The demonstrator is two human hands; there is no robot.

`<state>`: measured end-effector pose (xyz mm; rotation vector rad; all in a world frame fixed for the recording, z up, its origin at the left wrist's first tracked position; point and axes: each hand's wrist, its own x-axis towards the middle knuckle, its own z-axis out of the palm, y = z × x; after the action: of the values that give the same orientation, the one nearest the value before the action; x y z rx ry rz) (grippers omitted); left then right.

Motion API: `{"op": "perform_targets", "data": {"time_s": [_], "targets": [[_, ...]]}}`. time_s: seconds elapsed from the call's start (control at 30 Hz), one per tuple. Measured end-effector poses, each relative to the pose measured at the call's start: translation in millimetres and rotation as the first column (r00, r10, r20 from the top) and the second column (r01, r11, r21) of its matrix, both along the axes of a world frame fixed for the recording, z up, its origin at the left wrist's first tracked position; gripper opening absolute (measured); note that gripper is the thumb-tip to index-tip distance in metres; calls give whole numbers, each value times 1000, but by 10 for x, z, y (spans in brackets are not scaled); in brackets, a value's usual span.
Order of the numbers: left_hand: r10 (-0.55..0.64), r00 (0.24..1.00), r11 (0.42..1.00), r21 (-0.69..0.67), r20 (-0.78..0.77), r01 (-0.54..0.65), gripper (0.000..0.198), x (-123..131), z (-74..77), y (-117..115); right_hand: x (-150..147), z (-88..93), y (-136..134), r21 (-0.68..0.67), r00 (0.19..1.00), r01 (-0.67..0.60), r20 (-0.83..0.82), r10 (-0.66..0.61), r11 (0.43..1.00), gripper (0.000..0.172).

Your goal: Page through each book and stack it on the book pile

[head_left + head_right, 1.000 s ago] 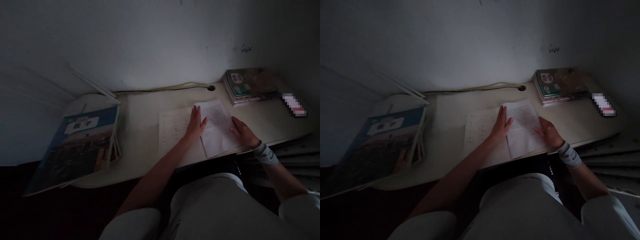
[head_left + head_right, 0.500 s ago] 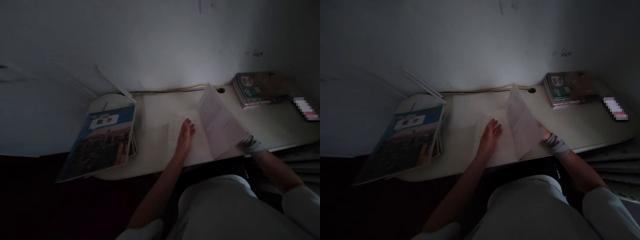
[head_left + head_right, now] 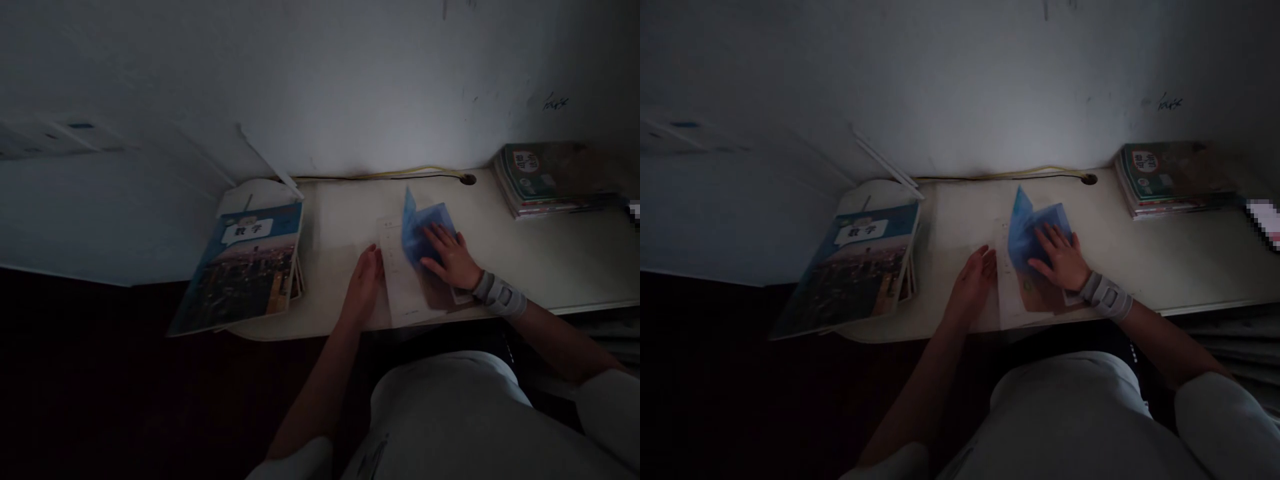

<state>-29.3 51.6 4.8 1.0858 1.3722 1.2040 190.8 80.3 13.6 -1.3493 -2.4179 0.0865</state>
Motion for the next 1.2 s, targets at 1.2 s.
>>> {"op": "perform_targets", "data": {"time_s": [1.2], "targets": [[67,862,985,-172,502,24,24,120,423,522,394,726,472,-636,317,-450,-770,-554,627,33]]}}
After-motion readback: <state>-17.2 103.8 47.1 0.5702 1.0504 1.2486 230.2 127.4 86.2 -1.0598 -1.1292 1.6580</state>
